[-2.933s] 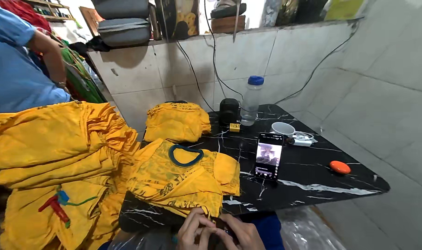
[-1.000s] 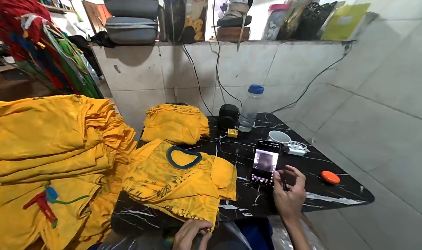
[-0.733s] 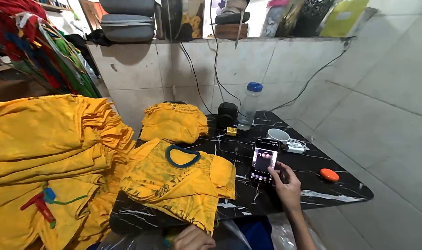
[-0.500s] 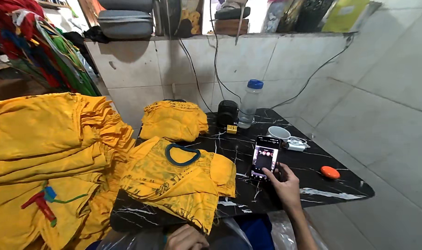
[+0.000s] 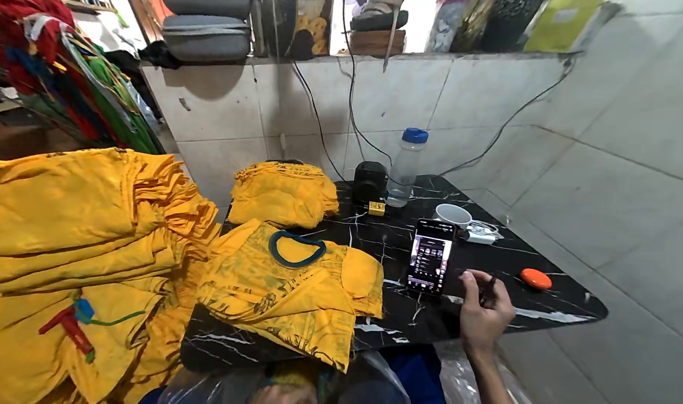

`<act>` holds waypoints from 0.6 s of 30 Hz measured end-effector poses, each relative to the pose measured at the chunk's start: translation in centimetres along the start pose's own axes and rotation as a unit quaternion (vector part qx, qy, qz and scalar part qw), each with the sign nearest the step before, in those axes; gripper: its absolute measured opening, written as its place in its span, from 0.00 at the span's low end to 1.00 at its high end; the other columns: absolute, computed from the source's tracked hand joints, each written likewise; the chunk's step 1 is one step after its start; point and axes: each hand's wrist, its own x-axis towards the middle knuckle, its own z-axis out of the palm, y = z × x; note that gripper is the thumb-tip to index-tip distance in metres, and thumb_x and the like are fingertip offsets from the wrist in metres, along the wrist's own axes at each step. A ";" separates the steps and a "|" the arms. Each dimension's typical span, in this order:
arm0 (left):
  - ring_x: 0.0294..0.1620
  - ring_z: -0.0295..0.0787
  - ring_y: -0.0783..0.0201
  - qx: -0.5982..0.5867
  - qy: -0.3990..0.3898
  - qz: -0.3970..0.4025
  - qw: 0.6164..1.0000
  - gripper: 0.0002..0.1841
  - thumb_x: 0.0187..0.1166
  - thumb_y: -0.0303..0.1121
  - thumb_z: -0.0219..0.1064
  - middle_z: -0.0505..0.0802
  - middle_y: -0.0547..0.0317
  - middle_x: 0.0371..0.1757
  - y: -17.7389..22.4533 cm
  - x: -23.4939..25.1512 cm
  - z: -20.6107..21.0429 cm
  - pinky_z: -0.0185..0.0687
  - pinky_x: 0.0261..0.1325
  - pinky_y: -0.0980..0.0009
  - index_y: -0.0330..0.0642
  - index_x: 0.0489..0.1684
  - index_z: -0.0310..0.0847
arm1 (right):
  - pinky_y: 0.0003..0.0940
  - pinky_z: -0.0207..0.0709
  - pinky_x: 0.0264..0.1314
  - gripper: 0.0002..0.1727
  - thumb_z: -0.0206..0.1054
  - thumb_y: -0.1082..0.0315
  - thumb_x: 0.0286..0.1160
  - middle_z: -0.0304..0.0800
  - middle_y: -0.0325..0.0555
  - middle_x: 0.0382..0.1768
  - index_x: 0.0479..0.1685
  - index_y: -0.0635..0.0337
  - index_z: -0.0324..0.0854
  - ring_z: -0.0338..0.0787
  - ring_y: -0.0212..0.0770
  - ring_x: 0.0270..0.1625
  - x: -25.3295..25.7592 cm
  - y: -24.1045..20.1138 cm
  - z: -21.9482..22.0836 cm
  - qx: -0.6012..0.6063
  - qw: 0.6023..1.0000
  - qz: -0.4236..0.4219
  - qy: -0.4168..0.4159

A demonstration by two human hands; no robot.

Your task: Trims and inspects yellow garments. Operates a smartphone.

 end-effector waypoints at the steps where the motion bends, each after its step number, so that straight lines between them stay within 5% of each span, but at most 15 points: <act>1: 0.37 0.94 0.58 -0.005 0.036 -0.001 0.999 0.16 0.86 0.48 0.65 0.96 0.56 0.39 0.2 0.0 -0.3 0.90 0.45 0.51 0.46 0.46 0.93 | 0.17 0.80 0.42 0.16 0.63 0.64 0.83 0.88 0.43 0.38 0.48 0.72 0.83 0.86 0.22 0.38 -0.4 -0.6 -0.1 -0.003 1.000 -0.024 -0.010; 4: 0.36 0.91 0.68 -0.026 0.173 0.019 0.984 0.12 0.82 0.43 0.72 0.95 0.59 0.38 1.6 0.6 -0.5 0.90 0.42 0.67 0.45 0.44 0.94 | 0.21 0.82 0.32 0.17 0.64 0.60 0.83 0.88 0.42 0.31 0.43 0.69 0.85 0.85 0.24 0.29 -2.3 -2.1 -0.4 0.004 0.990 -0.074 -0.119; 6: 0.42 0.91 0.67 -0.019 0.238 0.031 0.971 0.14 0.76 0.45 0.76 0.94 0.58 0.40 2.7 1.6 -0.1 0.91 0.48 0.69 0.44 0.45 0.93 | 0.22 0.86 0.38 0.15 0.67 0.58 0.81 0.93 0.39 0.35 0.44 0.63 0.87 0.89 0.24 0.34 -3.4 -2.4 0.0 0.009 0.975 -0.084 -0.207; 8: 0.50 0.91 0.63 0.010 0.275 0.026 0.961 0.19 0.72 0.51 0.78 0.93 0.57 0.45 3.9 2.8 0.7 0.90 0.55 0.65 0.46 0.49 0.93 | 0.22 0.87 0.39 0.14 0.68 0.58 0.79 0.92 0.38 0.36 0.48 0.60 0.89 0.90 0.25 0.36 -4.2 -2.4 0.7 -0.030 0.971 -0.096 -0.218; 10: 0.51 0.89 0.61 0.032 0.301 0.033 0.953 0.18 0.73 0.51 0.78 0.92 0.56 0.46 4.4 3.8 1.7 0.88 0.56 0.65 0.49 0.49 0.94 | 0.32 0.86 0.38 0.19 0.66 0.59 0.78 0.92 0.45 0.39 0.59 0.62 0.88 0.90 0.35 0.35 -4.1 -2.3 1.0 -0.124 0.968 -0.130 -0.176; 14: 0.54 0.87 0.67 -0.018 0.315 0.080 0.945 0.05 0.78 0.38 0.75 0.93 0.62 0.47 4.8 4.7 2.6 0.84 0.61 0.72 0.51 0.39 0.96 | 0.52 0.86 0.37 0.31 0.61 0.59 0.81 0.90 0.54 0.61 0.83 0.63 0.70 0.94 0.53 0.49 -2.6 -2.2 0.7 -0.202 0.955 -0.149 -0.157; 16: 0.58 0.87 0.67 -0.039 0.320 0.100 0.941 0.04 0.78 0.35 0.75 0.94 0.62 0.50 4.7 4.8 2.6 0.83 0.66 0.70 0.48 0.38 0.95 | 0.53 0.88 0.38 0.37 0.63 0.56 0.81 0.86 0.52 0.73 0.89 0.62 0.62 0.95 0.53 0.53 -2.5 -2.0 0.7 -0.187 0.958 -0.150 -0.159; 18: 0.61 0.88 0.65 -0.046 0.331 0.113 0.936 0.04 0.77 0.34 0.75 0.95 0.62 0.50 4.5 4.7 2.6 0.82 0.71 0.68 0.47 0.37 0.95 | 0.49 0.88 0.33 0.41 0.68 0.56 0.77 0.80 0.51 0.79 0.91 0.59 0.59 0.97 0.50 0.46 -2.7 -1.8 0.7 -0.171 0.959 -0.153 -0.164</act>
